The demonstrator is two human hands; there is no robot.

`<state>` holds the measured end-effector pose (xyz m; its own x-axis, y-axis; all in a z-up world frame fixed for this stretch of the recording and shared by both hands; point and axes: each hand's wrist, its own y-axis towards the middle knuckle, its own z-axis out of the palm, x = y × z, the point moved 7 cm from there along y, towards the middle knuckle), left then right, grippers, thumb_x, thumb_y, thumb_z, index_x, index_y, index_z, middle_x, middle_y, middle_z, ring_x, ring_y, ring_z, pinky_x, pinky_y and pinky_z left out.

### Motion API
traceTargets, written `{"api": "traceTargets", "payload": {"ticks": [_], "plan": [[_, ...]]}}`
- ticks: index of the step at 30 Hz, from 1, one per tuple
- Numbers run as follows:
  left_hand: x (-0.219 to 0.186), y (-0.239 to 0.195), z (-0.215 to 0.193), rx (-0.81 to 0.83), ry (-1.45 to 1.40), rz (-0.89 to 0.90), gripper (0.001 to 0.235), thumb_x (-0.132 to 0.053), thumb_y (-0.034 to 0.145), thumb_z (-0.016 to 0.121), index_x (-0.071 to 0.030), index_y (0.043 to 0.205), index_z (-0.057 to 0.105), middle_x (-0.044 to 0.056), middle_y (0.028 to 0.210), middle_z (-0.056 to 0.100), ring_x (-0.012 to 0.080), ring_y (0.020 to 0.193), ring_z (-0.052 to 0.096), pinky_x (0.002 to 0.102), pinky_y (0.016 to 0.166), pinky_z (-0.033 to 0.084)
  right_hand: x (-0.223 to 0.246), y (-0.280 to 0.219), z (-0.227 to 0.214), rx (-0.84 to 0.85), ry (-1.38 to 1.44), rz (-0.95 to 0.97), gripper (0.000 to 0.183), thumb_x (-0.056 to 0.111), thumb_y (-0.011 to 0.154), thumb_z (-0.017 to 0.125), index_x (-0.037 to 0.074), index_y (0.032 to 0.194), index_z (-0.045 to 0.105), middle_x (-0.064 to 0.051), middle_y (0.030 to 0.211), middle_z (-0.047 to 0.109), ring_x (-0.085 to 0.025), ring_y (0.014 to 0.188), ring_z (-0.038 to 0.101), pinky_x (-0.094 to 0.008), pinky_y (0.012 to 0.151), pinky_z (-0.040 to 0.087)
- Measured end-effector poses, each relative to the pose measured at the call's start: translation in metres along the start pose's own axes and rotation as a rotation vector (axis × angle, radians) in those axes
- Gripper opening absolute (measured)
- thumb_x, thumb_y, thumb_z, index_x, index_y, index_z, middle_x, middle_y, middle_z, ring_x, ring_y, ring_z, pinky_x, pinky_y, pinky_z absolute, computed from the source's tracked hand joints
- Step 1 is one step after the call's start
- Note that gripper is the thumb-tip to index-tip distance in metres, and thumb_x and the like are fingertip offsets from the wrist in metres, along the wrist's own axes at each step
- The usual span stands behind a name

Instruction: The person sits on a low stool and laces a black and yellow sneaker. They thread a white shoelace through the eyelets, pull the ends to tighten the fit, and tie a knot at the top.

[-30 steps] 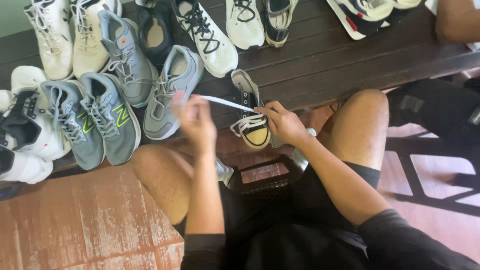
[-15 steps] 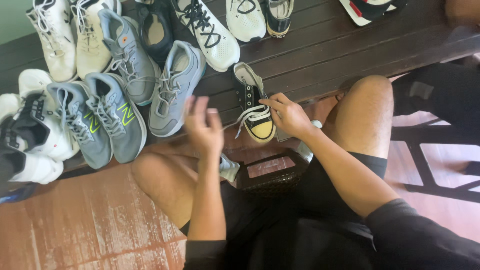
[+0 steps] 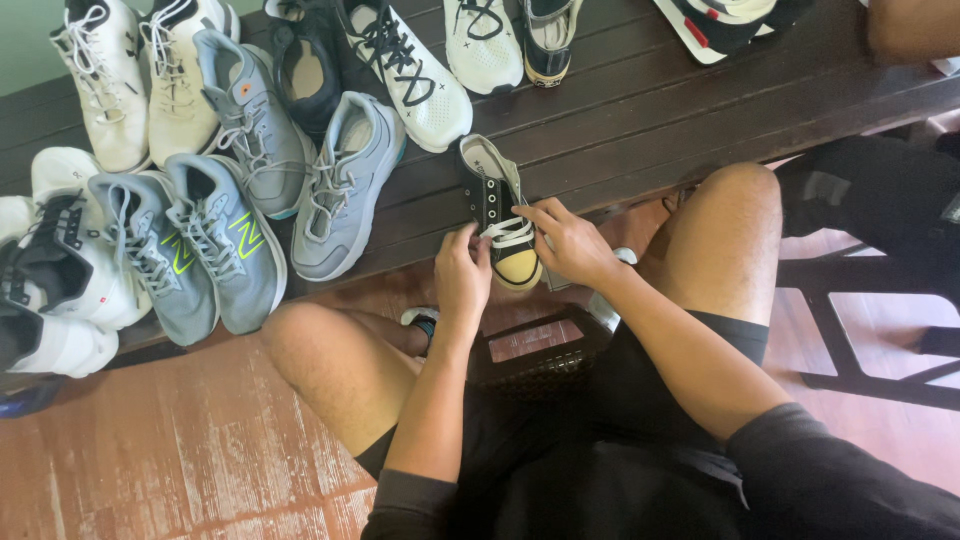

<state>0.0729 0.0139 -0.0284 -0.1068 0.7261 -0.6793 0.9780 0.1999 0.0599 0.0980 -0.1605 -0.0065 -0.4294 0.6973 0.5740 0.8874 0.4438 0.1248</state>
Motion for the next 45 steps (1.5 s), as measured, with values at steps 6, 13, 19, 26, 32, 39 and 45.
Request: {"api": "traceTargets", "payload": {"ticks": [6,13,19,26,32,39,45], "plan": [[0.002,-0.003,0.002,-0.011,0.087,-0.003,0.009,-0.027,0.086,0.068,-0.020,0.092,0.067,0.001,0.077,0.064,0.0266,0.074,0.069,0.043,0.063,0.058,0.004,0.001,-0.003,0.014,0.023,0.002,0.051,0.009,0.084,0.051,0.019,0.134,0.053,-0.009,0.109,0.054,-0.033,0.087,0.067,-0.046,0.072,0.057],[-0.006,-0.002,-0.008,0.025,-0.065,0.000,0.011,-0.023,0.092,0.057,-0.014,0.098,0.059,0.008,0.084,0.061,0.0343,0.081,0.068,0.046,0.067,0.057,0.007,0.002,-0.002,0.040,0.006,-0.004,0.048,0.010,0.086,0.048,0.016,0.133,0.054,-0.011,0.110,0.053,-0.036,0.087,0.065,-0.046,0.071,0.057],[-0.009,0.006,-0.027,0.055,-0.153,0.068,0.024,-0.017,0.086,0.068,-0.013,0.109,0.064,0.012,0.081,0.067,0.0362,0.080,0.067,0.046,0.068,0.054,0.008,0.004,-0.005,0.050,0.020,0.018,0.046,0.012,0.087,0.047,0.016,0.133,0.054,-0.012,0.109,0.054,-0.037,0.088,0.065,-0.048,0.072,0.057],[-0.011,0.010,-0.046,0.006,-0.147,0.154,0.010,-0.024,0.084,0.073,-0.014,0.082,0.073,0.010,0.063,0.060,0.0297,0.065,0.064,0.038,0.062,0.051,0.006,0.004,-0.004,0.073,0.044,0.034,0.049,0.012,0.087,0.048,0.018,0.135,0.053,-0.012,0.109,0.054,-0.039,0.087,0.065,-0.049,0.073,0.055],[-0.052,-0.004,-0.059,0.268,-0.581,0.028,0.013,-0.027,0.087,0.071,-0.016,0.081,0.074,-0.002,0.062,0.065,0.0070,0.064,0.057,0.026,0.065,0.050,0.002,0.001,0.001,-0.031,-0.008,-0.044,0.056,0.018,0.080,0.058,0.020,0.136,0.053,-0.011,0.105,0.054,-0.037,0.088,0.063,-0.048,0.072,0.054],[-0.068,-0.019,-0.017,0.248,-0.581,0.416,0.011,-0.023,0.089,0.069,-0.015,0.084,0.074,0.008,0.082,0.069,0.0277,0.078,0.068,0.036,0.074,0.054,-0.010,0.004,-0.035,-0.269,0.714,0.113,0.013,0.015,0.088,0.068,0.004,0.092,0.074,-0.008,0.062,0.065,-0.013,0.056,0.058,-0.029,0.050,0.047],[-0.012,-0.011,-0.013,0.009,-0.139,0.034,0.025,-0.017,0.092,0.064,-0.009,0.115,0.071,0.014,0.104,0.069,0.0336,0.096,0.068,0.042,0.083,0.056,-0.167,-0.048,-0.067,-0.983,1.368,0.741,0.072,0.004,0.092,0.057,0.030,0.151,0.023,-0.012,0.118,0.075,-0.018,0.071,0.077,-0.029,0.065,0.070]]}}
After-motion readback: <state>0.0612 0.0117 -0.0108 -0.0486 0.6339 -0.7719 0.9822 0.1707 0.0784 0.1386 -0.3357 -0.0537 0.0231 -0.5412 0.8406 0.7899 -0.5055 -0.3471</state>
